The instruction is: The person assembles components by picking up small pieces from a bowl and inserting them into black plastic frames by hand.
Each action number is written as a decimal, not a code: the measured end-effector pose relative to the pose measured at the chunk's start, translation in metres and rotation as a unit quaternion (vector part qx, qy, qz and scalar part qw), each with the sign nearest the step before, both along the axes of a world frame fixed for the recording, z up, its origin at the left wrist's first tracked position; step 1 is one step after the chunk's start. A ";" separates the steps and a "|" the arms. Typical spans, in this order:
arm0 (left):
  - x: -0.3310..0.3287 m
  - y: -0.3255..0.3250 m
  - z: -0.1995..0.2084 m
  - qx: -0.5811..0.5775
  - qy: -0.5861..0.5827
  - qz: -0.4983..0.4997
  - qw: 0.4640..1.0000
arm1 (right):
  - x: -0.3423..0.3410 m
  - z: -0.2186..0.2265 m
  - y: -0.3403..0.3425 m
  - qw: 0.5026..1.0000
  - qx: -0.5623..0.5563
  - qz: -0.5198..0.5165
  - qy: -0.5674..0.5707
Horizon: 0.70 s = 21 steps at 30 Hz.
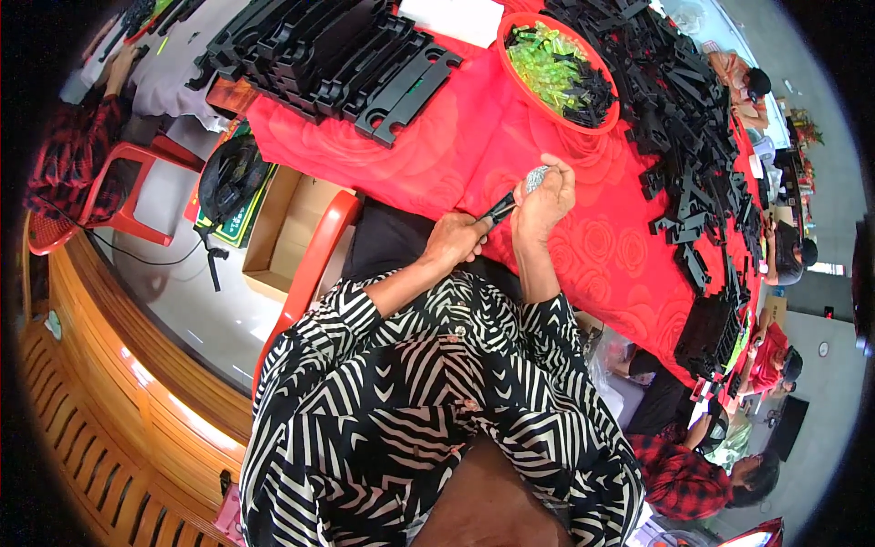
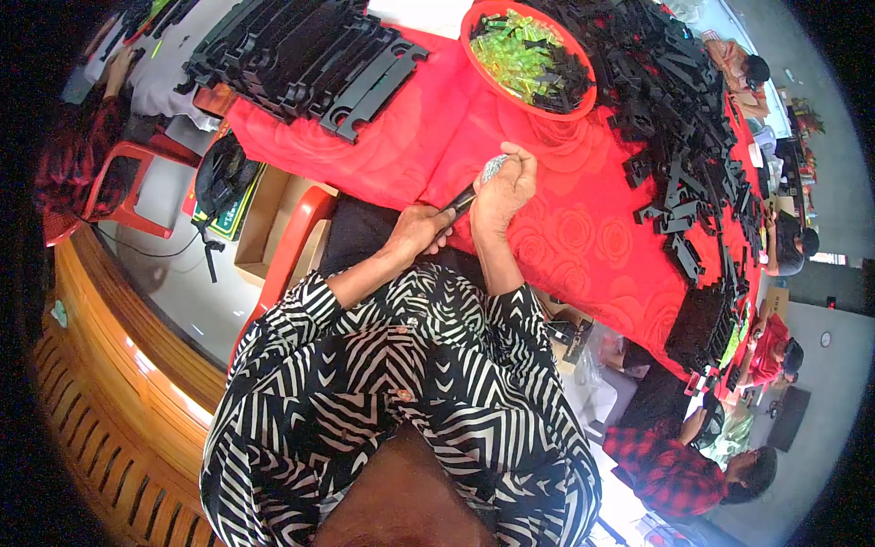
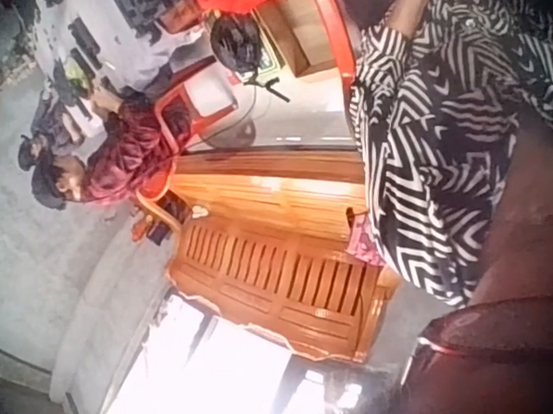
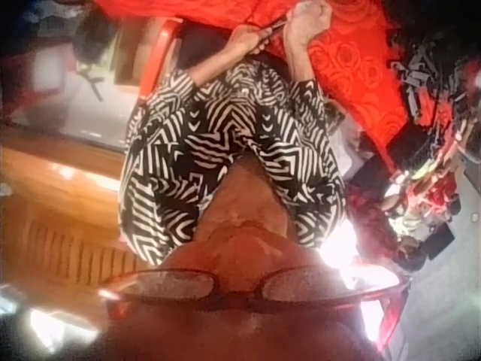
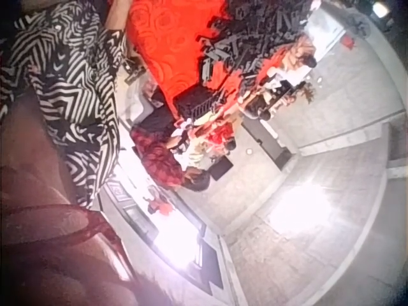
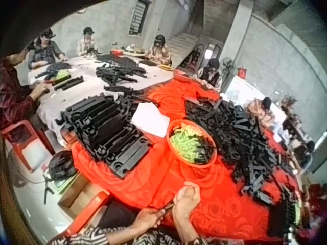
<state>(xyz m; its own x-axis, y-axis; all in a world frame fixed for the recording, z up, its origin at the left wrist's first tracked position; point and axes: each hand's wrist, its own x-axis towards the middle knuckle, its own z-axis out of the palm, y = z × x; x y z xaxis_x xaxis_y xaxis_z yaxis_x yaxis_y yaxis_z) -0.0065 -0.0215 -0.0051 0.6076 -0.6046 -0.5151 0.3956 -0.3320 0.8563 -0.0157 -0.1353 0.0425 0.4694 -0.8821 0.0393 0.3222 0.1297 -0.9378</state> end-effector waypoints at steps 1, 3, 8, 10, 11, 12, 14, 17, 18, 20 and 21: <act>0.000 0.000 0.000 0.000 0.000 0.000 1.000 | -0.001 0.000 0.000 1.000 -0.002 -0.006 0.006; -0.001 -0.003 0.000 0.016 -0.013 0.007 1.000 | 0.001 -0.004 0.003 1.000 -0.008 -0.006 0.007; -0.002 -0.002 0.004 0.021 -0.026 0.009 0.999 | -0.001 -0.002 0.003 1.000 0.001 -0.004 -0.005; -0.002 -0.003 0.004 0.031 -0.028 0.009 0.999 | -0.002 -0.002 0.001 1.000 -0.011 -0.011 -0.001; -0.002 -0.003 0.002 0.034 -0.032 0.010 0.999 | -0.002 -0.003 0.002 1.000 -0.011 -0.011 -0.001; -0.002 -0.003 0.002 0.036 -0.037 0.011 0.999 | -0.002 -0.003 0.002 1.000 -0.013 -0.006 -0.001; -0.002 -0.004 0.001 0.043 -0.047 0.005 0.998 | -0.002 -0.002 0.002 1.000 -0.014 -0.002 -0.001; -0.002 -0.006 -0.001 0.061 -0.073 -0.008 0.995 | -0.003 -0.001 0.002 1.000 -0.018 -0.014 0.001; -0.002 -0.006 -0.004 0.074 -0.088 -0.016 0.993 | -0.004 0.001 0.003 0.999 -0.036 -0.017 0.001; -0.003 -0.006 -0.011 0.075 -0.092 -0.007 0.993 | -0.004 0.001 0.005 0.998 -0.054 -0.021 0.002; -0.003 -0.007 -0.010 0.075 -0.097 0.002 0.992 | -0.002 0.001 0.006 0.999 -0.043 -0.014 -0.001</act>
<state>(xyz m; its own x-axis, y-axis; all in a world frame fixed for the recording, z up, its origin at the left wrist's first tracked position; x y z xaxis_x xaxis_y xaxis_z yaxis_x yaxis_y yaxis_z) -0.0092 -0.0282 -0.0155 0.7058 -0.5273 -0.4730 0.2300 -0.4610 0.8571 -0.0181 -0.1296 0.0432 0.4438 -0.8886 0.1155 0.3260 0.0400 -0.9445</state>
